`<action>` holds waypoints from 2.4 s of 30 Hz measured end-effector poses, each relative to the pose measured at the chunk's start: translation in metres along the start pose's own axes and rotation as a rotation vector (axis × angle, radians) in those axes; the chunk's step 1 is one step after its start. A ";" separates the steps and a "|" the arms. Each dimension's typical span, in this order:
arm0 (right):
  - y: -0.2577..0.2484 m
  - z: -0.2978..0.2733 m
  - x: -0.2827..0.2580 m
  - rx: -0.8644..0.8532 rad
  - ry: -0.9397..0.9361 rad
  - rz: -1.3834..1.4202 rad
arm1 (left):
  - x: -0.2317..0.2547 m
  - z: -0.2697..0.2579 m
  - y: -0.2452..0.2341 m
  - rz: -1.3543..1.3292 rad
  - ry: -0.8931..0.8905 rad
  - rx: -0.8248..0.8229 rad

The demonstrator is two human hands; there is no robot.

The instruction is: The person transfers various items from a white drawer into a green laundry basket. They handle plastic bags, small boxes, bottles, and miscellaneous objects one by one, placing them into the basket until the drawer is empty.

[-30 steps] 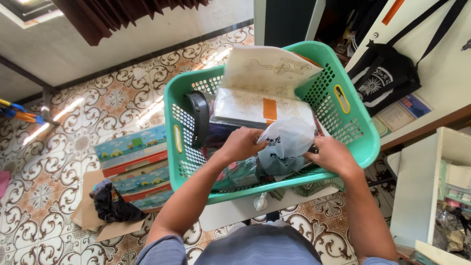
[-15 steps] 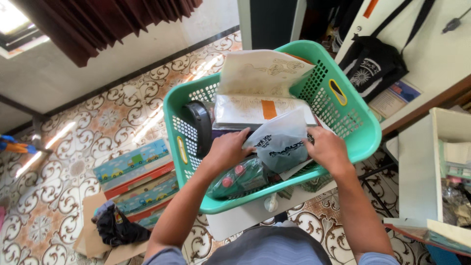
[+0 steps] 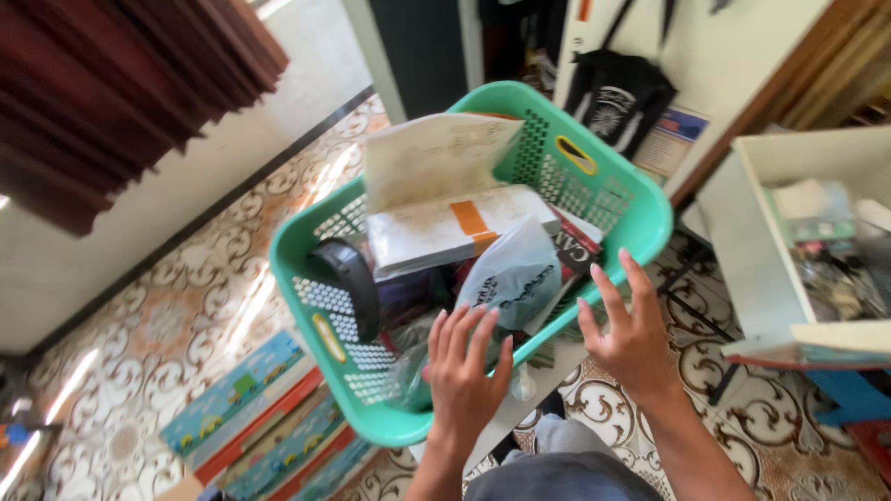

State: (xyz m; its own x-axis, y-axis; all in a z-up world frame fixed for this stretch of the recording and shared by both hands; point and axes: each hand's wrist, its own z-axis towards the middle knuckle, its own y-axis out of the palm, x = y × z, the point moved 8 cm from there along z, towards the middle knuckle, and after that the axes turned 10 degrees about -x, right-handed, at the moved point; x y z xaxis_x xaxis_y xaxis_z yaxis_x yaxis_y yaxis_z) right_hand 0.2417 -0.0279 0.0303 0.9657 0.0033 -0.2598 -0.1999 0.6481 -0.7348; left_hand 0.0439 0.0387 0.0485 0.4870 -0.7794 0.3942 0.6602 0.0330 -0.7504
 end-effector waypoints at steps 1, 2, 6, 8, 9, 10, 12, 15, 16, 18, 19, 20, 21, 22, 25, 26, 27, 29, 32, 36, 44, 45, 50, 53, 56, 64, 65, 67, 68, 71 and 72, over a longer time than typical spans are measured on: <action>-0.008 -0.009 0.002 0.020 0.018 -0.015 | 0.007 -0.001 0.005 -0.047 0.031 -0.007; -0.014 -0.017 0.004 0.027 0.027 -0.044 | 0.013 0.001 0.011 -0.068 0.069 -0.027; -0.039 -0.049 0.025 0.044 0.071 -0.146 | 0.044 0.008 0.038 -0.147 0.184 -0.108; -0.055 -0.067 0.039 0.064 0.112 -0.180 | 0.062 0.014 0.052 -0.186 0.238 -0.146; -0.063 -0.078 0.047 0.075 0.135 -0.192 | 0.072 0.017 0.061 -0.208 0.266 -0.162; -0.072 -0.089 0.057 0.086 0.159 -0.205 | 0.083 0.020 0.069 -0.230 0.293 -0.179; -0.092 -0.111 0.074 0.152 0.182 -0.246 | 0.106 0.023 0.090 -0.278 0.345 -0.266; -0.123 -0.142 0.106 0.217 0.197 -0.259 | 0.143 0.027 0.124 -0.361 0.425 -0.372; -0.134 -0.151 0.117 0.233 0.197 -0.252 | 0.157 0.029 0.136 -0.390 0.450 -0.402; -0.156 -0.167 0.142 0.228 0.258 -0.303 | 0.183 0.034 0.159 -0.392 0.473 -0.419; -0.167 -0.174 0.154 0.225 0.285 -0.326 | 0.197 0.036 0.171 -0.391 0.482 -0.424; -0.178 -0.181 0.167 0.215 0.313 -0.331 | 0.210 0.038 0.183 -0.411 0.480 -0.435; -0.190 -0.186 0.181 0.209 0.337 -0.335 | 0.223 0.041 0.195 -0.428 0.478 -0.441; -0.201 -0.192 0.196 0.202 0.361 -0.339 | 0.235 0.044 0.207 -0.445 0.475 -0.447; -0.229 -0.210 0.245 0.183 0.428 -0.295 | 0.272 0.054 0.246 -0.451 0.489 -0.474; -0.235 -0.217 0.261 0.168 0.465 -0.262 | 0.283 0.057 0.258 -0.454 0.489 -0.470; -0.240 -0.223 0.278 0.151 0.502 -0.227 | 0.293 0.061 0.270 -0.457 0.486 -0.466; -0.245 -0.234 0.309 0.103 0.561 -0.168 | 0.310 0.070 0.295 -0.466 0.482 -0.491; -0.248 -0.243 0.349 0.018 0.630 -0.089 | 0.324 0.089 0.328 -0.468 0.482 -0.546; -0.238 -0.239 0.396 -0.122 0.679 -0.007 | 0.323 0.116 0.369 -0.383 0.475 -0.572; -0.169 -0.224 0.531 -0.313 0.921 0.155 | 0.304 0.136 0.518 -0.060 0.538 -0.823; -0.162 -0.221 0.550 -0.308 0.956 0.159 | 0.299 0.138 0.535 -0.045 0.521 -0.868; -0.110 -0.229 0.636 -0.667 1.088 -0.030 | 0.290 0.150 0.596 -0.032 0.458 -1.024; -0.081 -0.249 0.676 -0.855 1.095 -0.097 | 0.287 0.149 0.622 0.023 0.378 -1.158; -0.053 -0.274 0.704 -1.017 1.097 -0.120 | 0.284 0.141 0.633 0.092 0.340 -1.240; -0.069 -0.251 0.710 -0.835 0.975 -0.046 | 0.286 0.169 0.596 -0.116 0.182 -0.925; -0.080 -0.246 0.706 -0.809 1.032 0.041 | 0.288 0.171 0.593 -0.171 0.120 -0.951; -0.102 -0.235 0.697 -0.755 1.145 0.215 | 0.296 0.173 0.584 -0.282 -0.002 -1.000; -0.117 -0.221 0.690 -0.633 1.080 0.320 | 0.304 0.178 0.578 -0.347 -0.033 -0.962; -0.149 -0.191 0.671 -0.318 0.928 0.644 | 0.326 0.194 0.570 -0.578 -0.129 -0.860; -0.152 -0.187 0.666 -0.255 0.914 0.770 | 0.331 0.197 0.570 -0.683 -0.172 -0.839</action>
State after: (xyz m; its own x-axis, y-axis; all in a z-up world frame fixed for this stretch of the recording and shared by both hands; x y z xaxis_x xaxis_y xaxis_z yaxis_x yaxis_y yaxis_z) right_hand 0.8845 -0.2665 -0.1475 0.1289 -0.2829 -0.9505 -0.7939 0.5449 -0.2698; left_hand 0.6938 -0.0766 -0.1438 0.2830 -0.3713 0.8843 0.2533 -0.8603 -0.4423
